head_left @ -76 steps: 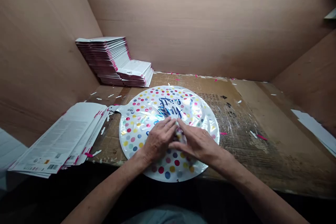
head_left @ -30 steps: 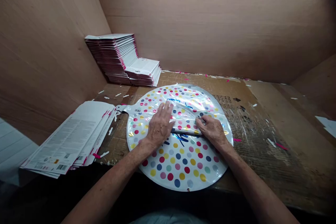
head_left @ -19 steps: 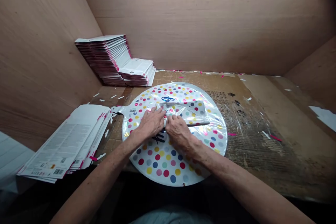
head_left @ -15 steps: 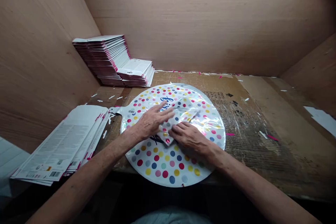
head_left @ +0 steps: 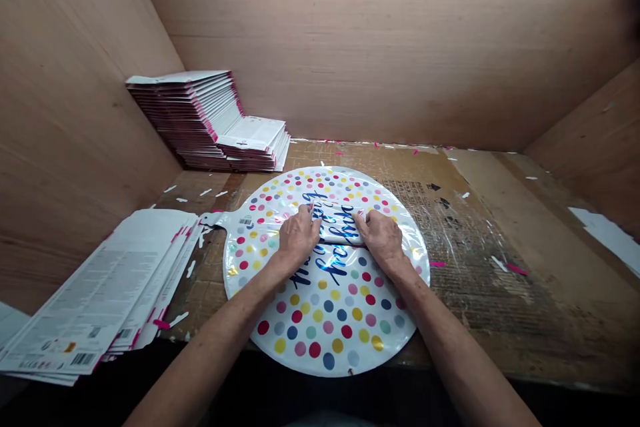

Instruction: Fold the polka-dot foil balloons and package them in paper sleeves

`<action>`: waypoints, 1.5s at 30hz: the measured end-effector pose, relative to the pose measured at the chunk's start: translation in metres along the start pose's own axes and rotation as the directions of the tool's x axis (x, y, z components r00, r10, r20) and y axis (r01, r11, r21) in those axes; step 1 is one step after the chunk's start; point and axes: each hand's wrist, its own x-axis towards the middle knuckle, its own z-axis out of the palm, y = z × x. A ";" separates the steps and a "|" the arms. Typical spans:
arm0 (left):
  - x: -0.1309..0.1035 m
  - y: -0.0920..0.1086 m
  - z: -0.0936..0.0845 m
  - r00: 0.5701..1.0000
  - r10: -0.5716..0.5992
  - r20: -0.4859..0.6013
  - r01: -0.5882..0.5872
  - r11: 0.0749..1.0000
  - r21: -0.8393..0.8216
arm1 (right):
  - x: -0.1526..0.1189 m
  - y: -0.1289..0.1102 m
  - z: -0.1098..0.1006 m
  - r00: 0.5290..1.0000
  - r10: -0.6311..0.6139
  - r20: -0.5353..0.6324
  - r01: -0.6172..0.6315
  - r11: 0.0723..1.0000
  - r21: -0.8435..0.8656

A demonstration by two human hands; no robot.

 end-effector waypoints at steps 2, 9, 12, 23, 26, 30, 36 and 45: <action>-0.001 0.007 0.005 0.998 -0.030 -0.062 0.035 0.996 0.079 | 0.007 -0.009 -0.005 0.998 0.013 0.063 -0.003 0.989 -0.151; -0.002 0.001 0.018 0.997 -0.007 -0.075 0.021 0.982 0.187 | 0.046 -0.039 -0.016 0.929 -0.355 0.103 0.369 0.909 -0.195; -0.004 -0.006 0.013 0.991 0.003 -0.133 0.009 0.996 0.087 | 0.049 -0.040 -0.013 0.876 -0.450 0.173 0.472 0.874 -0.114; -0.055 -0.059 -0.017 0.950 -0.121 -0.287 0.034 0.956 -0.290 | -0.023 -0.036 0.011 0.740 -0.625 0.247 0.503 0.759 0.414; -0.076 -0.114 -0.050 0.850 -0.163 -0.500 0.247 0.963 0.106 | -0.028 -0.031 0.013 0.777 -0.580 0.245 0.426 0.771 0.473; -0.086 -0.177 -0.083 0.848 -0.336 -0.411 0.499 0.767 0.402 | -0.032 -0.021 0.015 0.790 -0.574 0.213 0.403 0.749 0.525; -0.074 -0.190 -0.103 0.914 -0.333 -0.231 0.406 0.761 0.507 | -0.039 -0.020 0.010 0.792 -0.603 0.095 0.443 0.675 0.590; -0.086 -0.121 -0.055 0.876 0.452 -0.167 -0.388 0.868 0.312 | -0.046 0.021 -0.008 0.798 -0.563 0.215 0.353 0.726 0.590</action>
